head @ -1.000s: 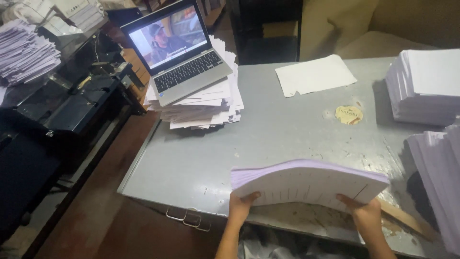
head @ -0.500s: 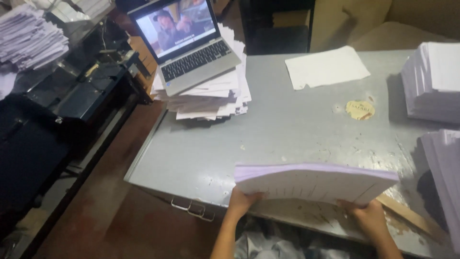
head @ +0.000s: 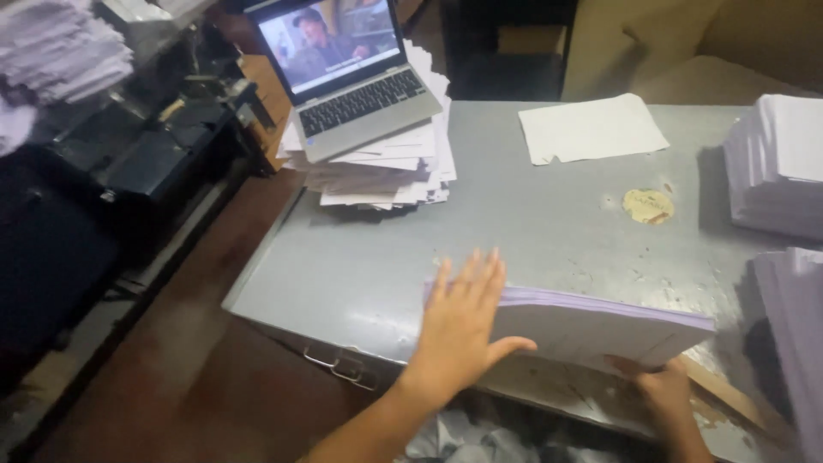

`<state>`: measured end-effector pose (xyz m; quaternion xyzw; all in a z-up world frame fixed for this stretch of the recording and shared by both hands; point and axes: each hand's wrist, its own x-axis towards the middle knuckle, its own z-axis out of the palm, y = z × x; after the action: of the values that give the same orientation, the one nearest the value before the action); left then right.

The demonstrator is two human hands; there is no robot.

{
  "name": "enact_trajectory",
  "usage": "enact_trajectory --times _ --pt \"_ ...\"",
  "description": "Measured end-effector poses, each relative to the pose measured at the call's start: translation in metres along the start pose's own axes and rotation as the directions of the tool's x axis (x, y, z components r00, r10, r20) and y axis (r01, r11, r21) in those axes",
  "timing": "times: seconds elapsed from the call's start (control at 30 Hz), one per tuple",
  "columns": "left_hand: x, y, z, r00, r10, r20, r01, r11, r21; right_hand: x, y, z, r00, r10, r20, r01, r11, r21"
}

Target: Sorting, aligning, and stacking printed sheets of paper on a work table in a print shop.

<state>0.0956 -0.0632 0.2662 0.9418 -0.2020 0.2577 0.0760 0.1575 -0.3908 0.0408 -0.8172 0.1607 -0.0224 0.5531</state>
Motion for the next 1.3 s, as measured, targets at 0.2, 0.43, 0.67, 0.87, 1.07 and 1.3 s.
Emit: enact_trajectory --times 0.2,0.43,0.67,0.87,1.07,1.3 --pt "-0.015 -0.015 0.014 0.999 -0.011 0.038 -0.001 0.955 0.297 -0.016 -0.023 0.004 1.0 -0.009 0.014 0.009 1.0 -0.004" --pt "-0.069 -0.071 0.061 0.833 -0.52 0.187 0.41 0.355 -0.84 -0.006 -0.012 0.004 0.998 0.018 0.054 -0.015 0.998 -0.059" --pt "-0.102 -0.065 0.182 0.582 -0.636 0.507 0.691 0.058 -0.72 0.007 0.003 -0.002 0.995 -0.022 0.101 0.034 0.992 -0.122" --pt "-0.096 -0.056 0.167 0.629 -0.631 0.454 0.611 0.04 -0.791 -0.003 -0.006 -0.003 0.999 0.03 0.037 -0.025 0.992 -0.128" --pt "-0.121 -0.078 0.194 0.671 -0.522 0.527 0.721 0.292 -0.629 -0.008 0.012 0.003 0.998 0.019 0.059 -0.015 0.997 -0.07" --pt "-0.082 -0.077 0.126 0.496 -0.557 0.666 0.857 0.193 -0.477 -0.01 -0.039 -0.012 0.997 0.033 0.065 -0.024 0.99 -0.142"
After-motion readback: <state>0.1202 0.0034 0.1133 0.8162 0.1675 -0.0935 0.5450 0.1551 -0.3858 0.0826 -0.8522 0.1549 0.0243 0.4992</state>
